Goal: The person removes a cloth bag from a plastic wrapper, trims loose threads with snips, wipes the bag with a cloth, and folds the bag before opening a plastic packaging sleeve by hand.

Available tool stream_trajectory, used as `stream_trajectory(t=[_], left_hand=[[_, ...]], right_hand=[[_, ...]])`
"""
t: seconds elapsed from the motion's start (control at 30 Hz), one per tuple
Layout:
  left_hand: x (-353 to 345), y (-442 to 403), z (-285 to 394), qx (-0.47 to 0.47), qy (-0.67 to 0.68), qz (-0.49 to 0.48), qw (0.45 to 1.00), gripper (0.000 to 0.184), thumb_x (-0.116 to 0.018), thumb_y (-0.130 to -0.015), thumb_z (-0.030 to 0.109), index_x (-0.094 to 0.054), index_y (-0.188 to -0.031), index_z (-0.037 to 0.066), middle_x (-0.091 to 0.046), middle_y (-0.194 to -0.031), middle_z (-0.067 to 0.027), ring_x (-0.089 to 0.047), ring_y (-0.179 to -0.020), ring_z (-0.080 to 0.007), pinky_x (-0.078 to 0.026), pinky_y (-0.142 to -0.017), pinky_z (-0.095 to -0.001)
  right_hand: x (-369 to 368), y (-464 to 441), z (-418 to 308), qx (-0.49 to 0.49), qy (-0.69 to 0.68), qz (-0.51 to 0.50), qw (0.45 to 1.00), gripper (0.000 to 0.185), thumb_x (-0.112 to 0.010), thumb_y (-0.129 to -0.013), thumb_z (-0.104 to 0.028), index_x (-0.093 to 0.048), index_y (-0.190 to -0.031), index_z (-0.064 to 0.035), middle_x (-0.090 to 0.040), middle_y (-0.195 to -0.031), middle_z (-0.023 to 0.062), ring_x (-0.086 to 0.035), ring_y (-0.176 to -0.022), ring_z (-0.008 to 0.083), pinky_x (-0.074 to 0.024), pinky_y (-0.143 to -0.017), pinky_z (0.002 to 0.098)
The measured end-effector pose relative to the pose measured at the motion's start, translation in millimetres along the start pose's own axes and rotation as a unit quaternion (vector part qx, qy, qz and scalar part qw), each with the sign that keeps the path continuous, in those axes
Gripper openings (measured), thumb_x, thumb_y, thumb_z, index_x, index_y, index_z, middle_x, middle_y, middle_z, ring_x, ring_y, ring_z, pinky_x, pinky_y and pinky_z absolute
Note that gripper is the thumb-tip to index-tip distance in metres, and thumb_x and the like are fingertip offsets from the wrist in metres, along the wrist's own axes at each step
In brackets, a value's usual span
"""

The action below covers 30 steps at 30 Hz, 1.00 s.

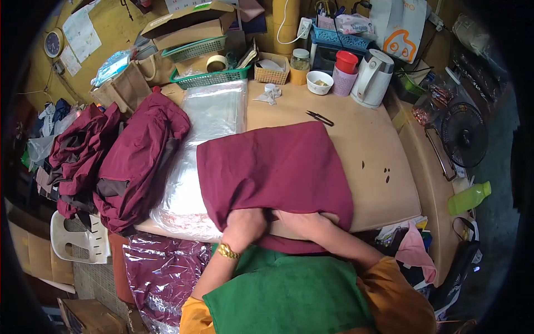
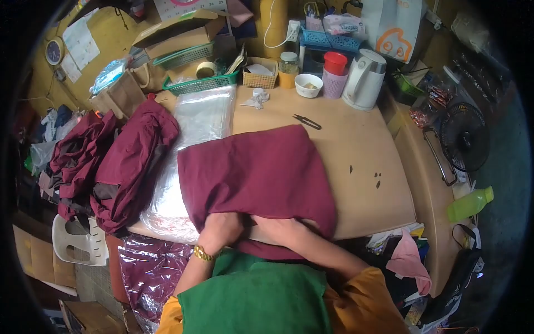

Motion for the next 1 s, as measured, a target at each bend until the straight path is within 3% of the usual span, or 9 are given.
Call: stream_trajectory(t=[0.07,0.17,0.2,0.3,0.37,0.53,0.63,0.87,1.0], left_hand=[[-6.9,0.2,-24.7,-0.018,-0.023,0.041,0.999,0.034,-0.053,-0.087,0.017,-0.063,-0.117,0.005,-0.068,-0.101,-0.0192,-0.067,-0.089,-0.0355,-0.052,-0.078,-0.0456],[15.2,-10.5,-5.4,0.005,-0.012,-0.011,1.0,0.035,-0.051,-0.089,0.018,-0.062,-0.118,0.004,-0.067,-0.106,-0.0202,-0.066,-0.093,-0.0364,-0.051,-0.081,-0.0454],[7.3,-14.2,2.3,-0.056,0.001,0.039,0.998,0.036,-0.052,-0.087,0.016,-0.06,-0.119,0.003,-0.065,-0.111,-0.0208,-0.064,-0.098,-0.0365,-0.049,-0.085,-0.0459],[-28.5,-29.2,-2.6,-0.103,0.027,0.062,0.992,0.041,-0.055,-0.083,0.014,-0.058,-0.122,0.002,-0.063,-0.115,-0.022,-0.062,-0.103,-0.0373,-0.048,-0.089,-0.0465],[-28.8,-31.3,0.9,-0.128,0.01,0.092,0.987,0.044,-0.056,-0.081,0.013,-0.058,-0.123,0.002,-0.063,-0.115,-0.022,-0.062,-0.104,-0.038,-0.048,-0.089,-0.0465],[-19.6,-12.8,18.6,-0.135,-0.019,0.081,0.987,0.043,-0.056,-0.08,0.013,-0.058,-0.12,-0.002,-0.062,-0.115,-0.024,-0.06,-0.105,-0.039,-0.047,-0.091,-0.0463],[-25.4,-3.1,22.8,-0.08,-0.026,-0.001,0.997,0.042,-0.057,-0.081,0.013,-0.058,-0.119,-0.004,-0.062,-0.114,-0.0254,-0.06,-0.104,-0.0396,-0.046,-0.091,-0.0465],[-5.6,-8.6,21.6,-0.057,0.04,0.029,0.997,0.044,-0.057,-0.08,0.011,-0.056,-0.121,-0.002,-0.061,-0.114,-0.0257,-0.059,-0.104,-0.0414,-0.046,-0.09,-0.047],[-9.0,-4.7,6.5,-0.041,0.048,-0.01,0.998,0.045,-0.059,-0.081,0.013,-0.056,-0.123,-0.002,-0.06,-0.118,-0.0252,-0.057,-0.109,-0.0414,-0.045,-0.093,-0.0478]], right_hand=[[2.7,19.7,-4.1,0.045,-0.058,0.069,0.995,0.049,-0.059,-0.091,-0.025,-0.049,-0.134,-0.0059,-0.055,-0.126,0.0235,-0.06,-0.101,0.0408,-0.0465,-0.09,0.0465],[13.3,31.3,-16.1,-0.011,-0.003,0.023,1.0,0.052,-0.064,-0.088,-0.023,-0.049,-0.134,-0.0041,-0.055,-0.123,0.0247,-0.057,-0.106,0.0398,-0.0435,-0.094,0.0479],[7.0,32.1,-16.8,-0.014,-0.005,0.023,1.0,0.052,-0.064,-0.088,-0.023,-0.049,-0.134,-0.0041,-0.055,-0.123,0.0247,-0.057,-0.106,0.0398,-0.0435,-0.094,0.0479],[-19.3,31.6,-19.8,-0.028,0.068,0.03,0.997,0.05,-0.06,-0.09,-0.026,-0.051,-0.132,-0.0009,-0.054,-0.125,0.025,-0.049,-0.119,0.0394,-0.0372,-0.101,0.0498],[-28.4,33.2,-29.0,0.05,0.18,0.042,0.981,0.051,-0.054,-0.093,-0.033,-0.052,-0.13,0.0016,-0.052,-0.128,0.0246,-0.042,-0.126,0.0391,-0.0297,-0.106,0.0537],[-40.9,41.5,-27.9,0.015,0.077,-0.111,0.991,0.059,-0.052,-0.091,-0.043,-0.055,-0.132,-0.0004,-0.041,-0.145,0.0278,-0.025,-0.141,0.0467,-0.0117,-0.114,0.0633],[-39.9,39.0,-30.4,0.046,0.129,-0.115,0.984,0.057,-0.054,-0.09,-0.04,-0.054,-0.134,-0.002,-0.04,-0.146,0.0262,-0.023,-0.142,0.046,-0.0092,-0.114,0.0646],[-35.7,37.7,-27.6,0.017,0.117,-0.152,0.981,0.059,-0.055,-0.089,-0.04,-0.053,-0.134,-0.0033,-0.037,-0.148,0.0245,-0.023,-0.142,0.0435,-0.0083,-0.114,0.0644],[-39.6,39.6,-25.9,0.062,0.104,-0.038,0.992,0.06,-0.057,-0.086,-0.043,-0.057,-0.13,-0.0024,-0.041,-0.145,0.0232,-0.027,-0.14,0.04,-0.0118,-0.114,0.0618]])
Point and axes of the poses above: each hand's wrist, its own y-axis away from the middle knuckle, its own x-axis out of the back of the hand, z = x × y, the point moved 3 cm from there along -y, towards the middle knuckle
